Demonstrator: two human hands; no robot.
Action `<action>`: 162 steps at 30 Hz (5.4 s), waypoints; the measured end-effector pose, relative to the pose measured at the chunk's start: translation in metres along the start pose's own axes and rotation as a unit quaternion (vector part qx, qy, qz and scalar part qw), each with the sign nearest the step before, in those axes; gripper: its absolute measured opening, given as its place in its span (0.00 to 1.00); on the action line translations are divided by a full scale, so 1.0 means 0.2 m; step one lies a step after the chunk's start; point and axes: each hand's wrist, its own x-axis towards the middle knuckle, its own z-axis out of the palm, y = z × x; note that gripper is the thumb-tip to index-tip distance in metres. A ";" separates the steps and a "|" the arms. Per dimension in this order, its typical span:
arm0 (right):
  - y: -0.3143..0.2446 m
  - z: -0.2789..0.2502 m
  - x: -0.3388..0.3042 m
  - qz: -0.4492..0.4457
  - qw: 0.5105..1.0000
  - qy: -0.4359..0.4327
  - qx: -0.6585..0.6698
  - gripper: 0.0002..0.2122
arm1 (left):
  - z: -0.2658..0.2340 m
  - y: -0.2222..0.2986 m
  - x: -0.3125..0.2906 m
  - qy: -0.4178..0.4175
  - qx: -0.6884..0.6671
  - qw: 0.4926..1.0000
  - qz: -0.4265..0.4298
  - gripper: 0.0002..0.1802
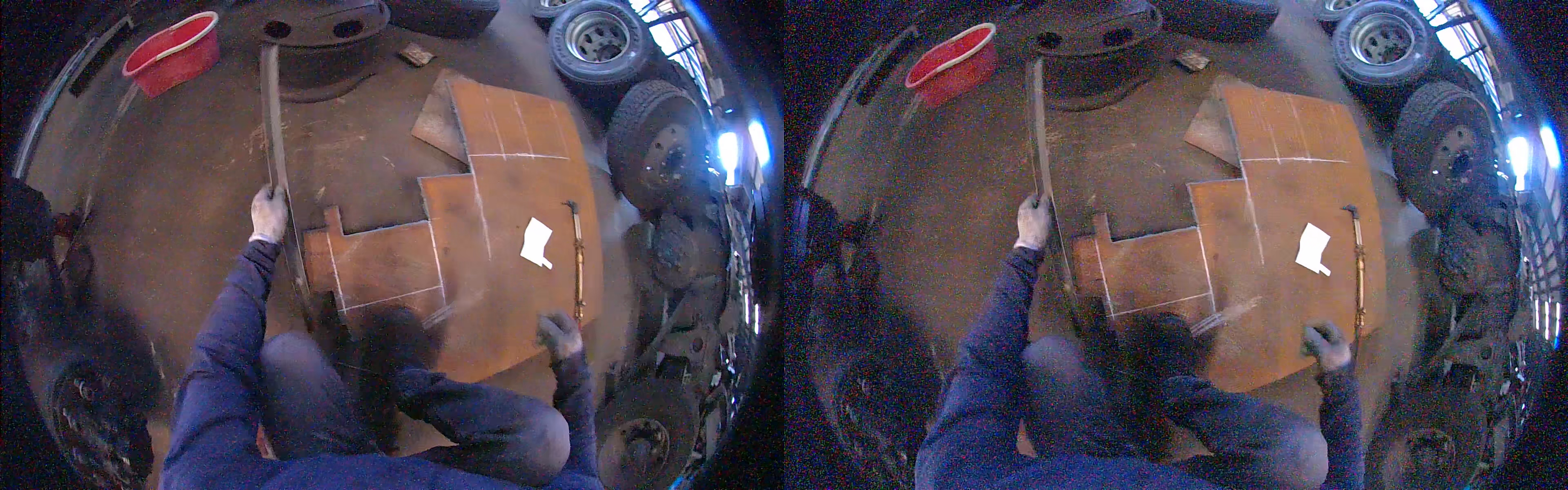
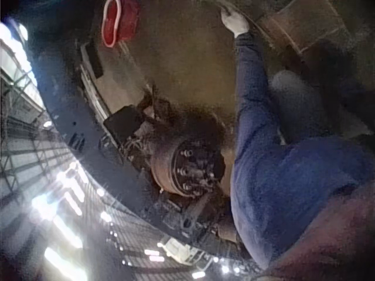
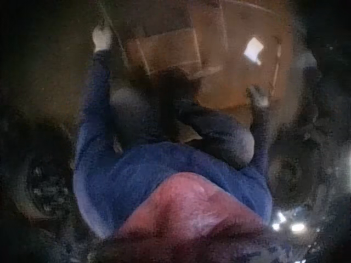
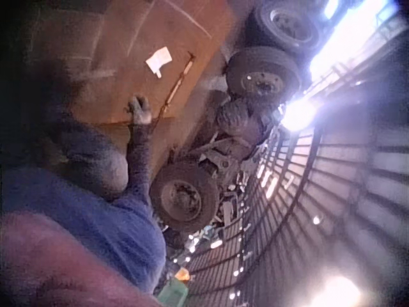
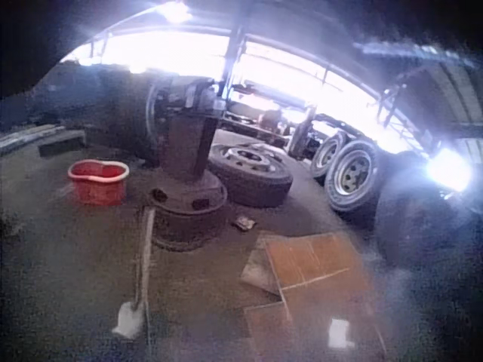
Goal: The person measures and marks a large metal sheet on the floor using a tape measure, a straight edge, and a marker. They measure various sections, draw lines, and adjust the straight edge to ensure accuracy.
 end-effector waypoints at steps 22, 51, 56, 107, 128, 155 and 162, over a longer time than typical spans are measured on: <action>0.37 0.92 0.58 -0.205 0.956 -0.168 -0.124 0.06 | 0.82 0.08 -0.53 -0.224 0.428 0.835 0.266 0.17; 0.36 1.32 1.18 -0.486 0.796 -0.031 -0.358 0.18 | 0.21 -0.17 -0.98 -0.078 0.259 0.962 0.041 0.27; 0.27 1.43 1.18 -0.506 0.726 -0.024 -0.465 0.18 | 0.21 -0.22 -0.85 -0.082 0.334 0.938 0.049 0.27; 0.32 1.16 1.50 -0.483 0.779 0.074 -0.393 0.23 | 0.48 -0.21 -0.68 -0.051 0.354 0.933 0.040 0.19; 0.30 1.16 1.51 -0.525 0.764 0.079 -0.366 0.16 | 0.46 -0.23 -0.67 -0.049 0.343 0.935 0.076 0.22; -0.43 1.99 1.30 -0.478 0.733 -0.358 -0.325 0.08 | 0.43 -0.28 -0.68 -0.053 0.350 0.931 0.085 0.19; -0.41 2.43 1.28 -0.549 0.604 -0.395 -0.421 0.12 | 0.43 -0.24 -0.65 -0.078 0.358 0.928 0.071 0.18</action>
